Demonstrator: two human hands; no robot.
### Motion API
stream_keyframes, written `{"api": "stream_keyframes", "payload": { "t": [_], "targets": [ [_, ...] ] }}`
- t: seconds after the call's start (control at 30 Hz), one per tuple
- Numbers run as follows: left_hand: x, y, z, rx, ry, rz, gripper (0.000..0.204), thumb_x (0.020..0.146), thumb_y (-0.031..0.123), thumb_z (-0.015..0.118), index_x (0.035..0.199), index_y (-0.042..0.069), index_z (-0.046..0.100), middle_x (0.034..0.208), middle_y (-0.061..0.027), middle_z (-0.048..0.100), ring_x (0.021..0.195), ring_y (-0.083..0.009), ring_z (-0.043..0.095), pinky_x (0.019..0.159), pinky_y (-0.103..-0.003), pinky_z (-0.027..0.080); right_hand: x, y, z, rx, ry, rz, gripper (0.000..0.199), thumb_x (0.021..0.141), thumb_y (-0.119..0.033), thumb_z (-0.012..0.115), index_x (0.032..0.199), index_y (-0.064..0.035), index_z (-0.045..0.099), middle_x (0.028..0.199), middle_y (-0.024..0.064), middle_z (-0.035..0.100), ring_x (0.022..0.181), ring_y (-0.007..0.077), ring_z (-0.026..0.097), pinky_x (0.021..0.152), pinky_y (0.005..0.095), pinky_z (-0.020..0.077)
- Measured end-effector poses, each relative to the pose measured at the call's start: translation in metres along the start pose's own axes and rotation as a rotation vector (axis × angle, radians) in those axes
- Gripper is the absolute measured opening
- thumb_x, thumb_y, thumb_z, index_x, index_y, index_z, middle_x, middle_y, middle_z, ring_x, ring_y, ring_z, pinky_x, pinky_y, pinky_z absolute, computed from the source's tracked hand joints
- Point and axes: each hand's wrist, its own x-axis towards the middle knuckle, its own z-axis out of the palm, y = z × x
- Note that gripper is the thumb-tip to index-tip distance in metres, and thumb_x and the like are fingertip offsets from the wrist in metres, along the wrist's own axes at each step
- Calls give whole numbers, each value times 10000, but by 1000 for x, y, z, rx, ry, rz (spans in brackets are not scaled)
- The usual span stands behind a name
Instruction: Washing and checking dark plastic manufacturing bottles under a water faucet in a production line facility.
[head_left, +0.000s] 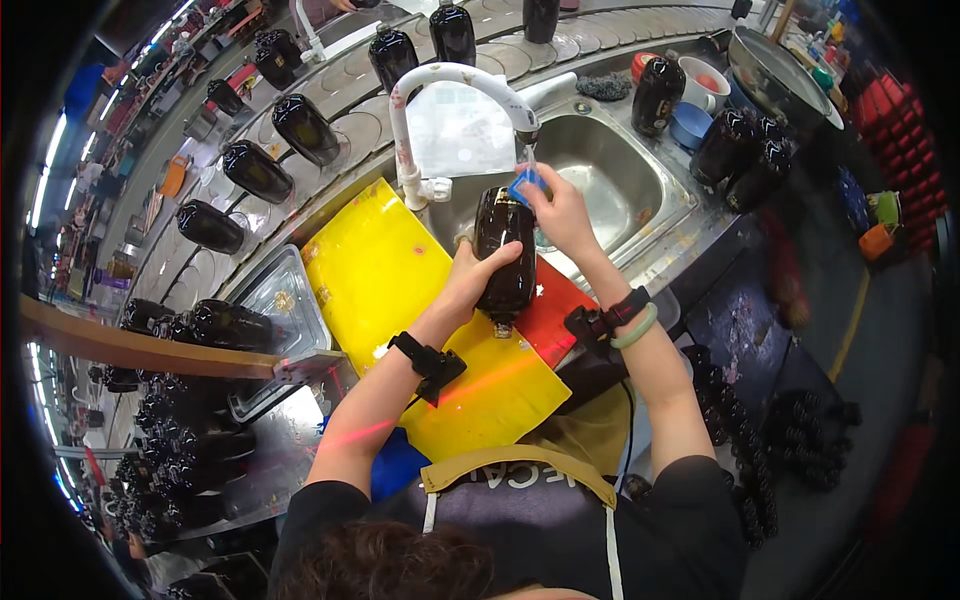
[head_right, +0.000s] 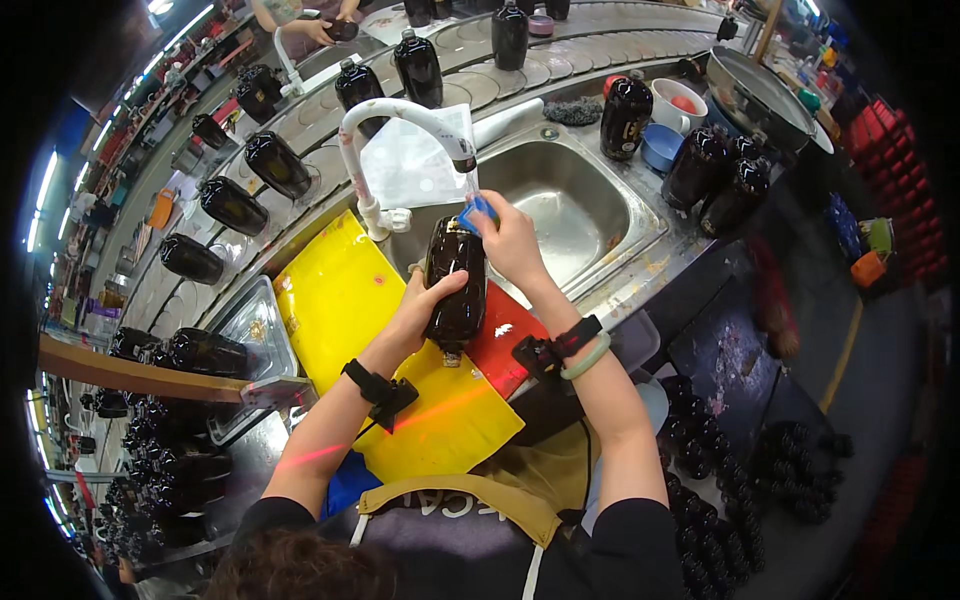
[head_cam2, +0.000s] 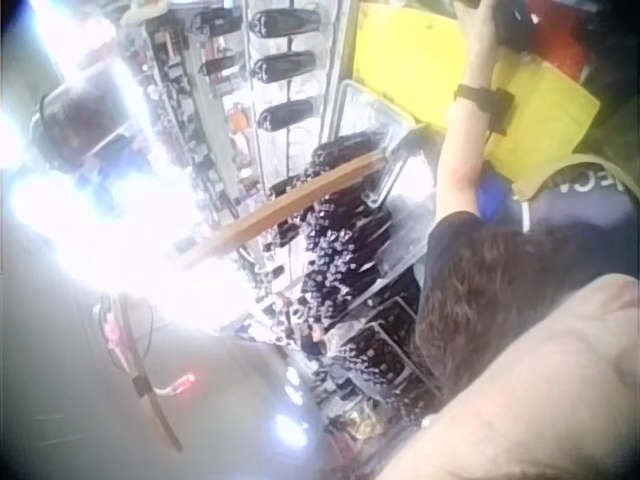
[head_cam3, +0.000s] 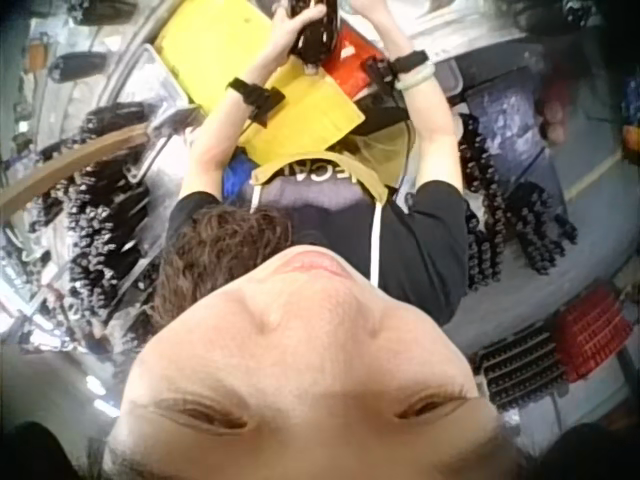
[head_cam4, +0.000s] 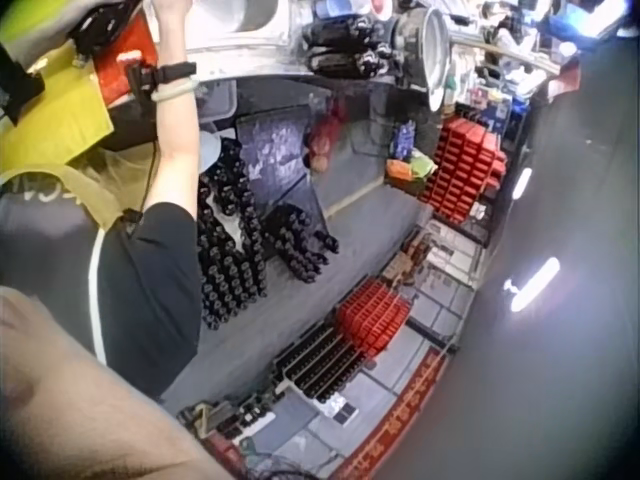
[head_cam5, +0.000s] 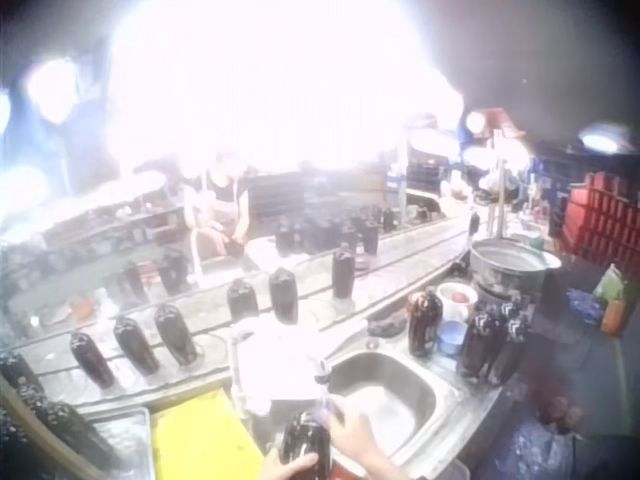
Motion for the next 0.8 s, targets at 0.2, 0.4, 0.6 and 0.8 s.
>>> {"api": "stream_keyframes", "payload": {
  "t": [0.2,0.4,0.6,0.8],
  "targets": [
    [5,-8,-8,-67,26,18,654,808,293,804,1253,-23,444,1041,-148,642,850,-210,692,728,-338,587,-1,-1,2,74,-122,-76,211,946,-102,585,1135,-24,635,909,58,686,818,117,629,725,291,504],
    [5,-1,-11,-96,-20,-46,682,817,297,791,1282,-21,405,1049,-152,631,853,-218,693,735,-343,591,-2,3,3,148,-112,-63,170,949,-85,577,1096,-16,626,808,32,630,688,85,553,626,260,468],
    [8,0,-12,-48,-33,-35,674,821,295,783,1295,-9,412,1024,-132,638,831,-204,688,720,-336,590,2,7,2,71,30,16,141,951,-93,581,1061,-26,639,773,-4,622,580,62,507,508,238,418],
    [7,2,-7,13,-64,-8,629,815,304,789,1256,-12,470,1012,-120,647,825,-187,680,720,-324,579,-4,0,-1,83,33,84,185,917,-106,606,1076,-20,644,886,159,701,780,235,678,725,344,519]
  ]
}}
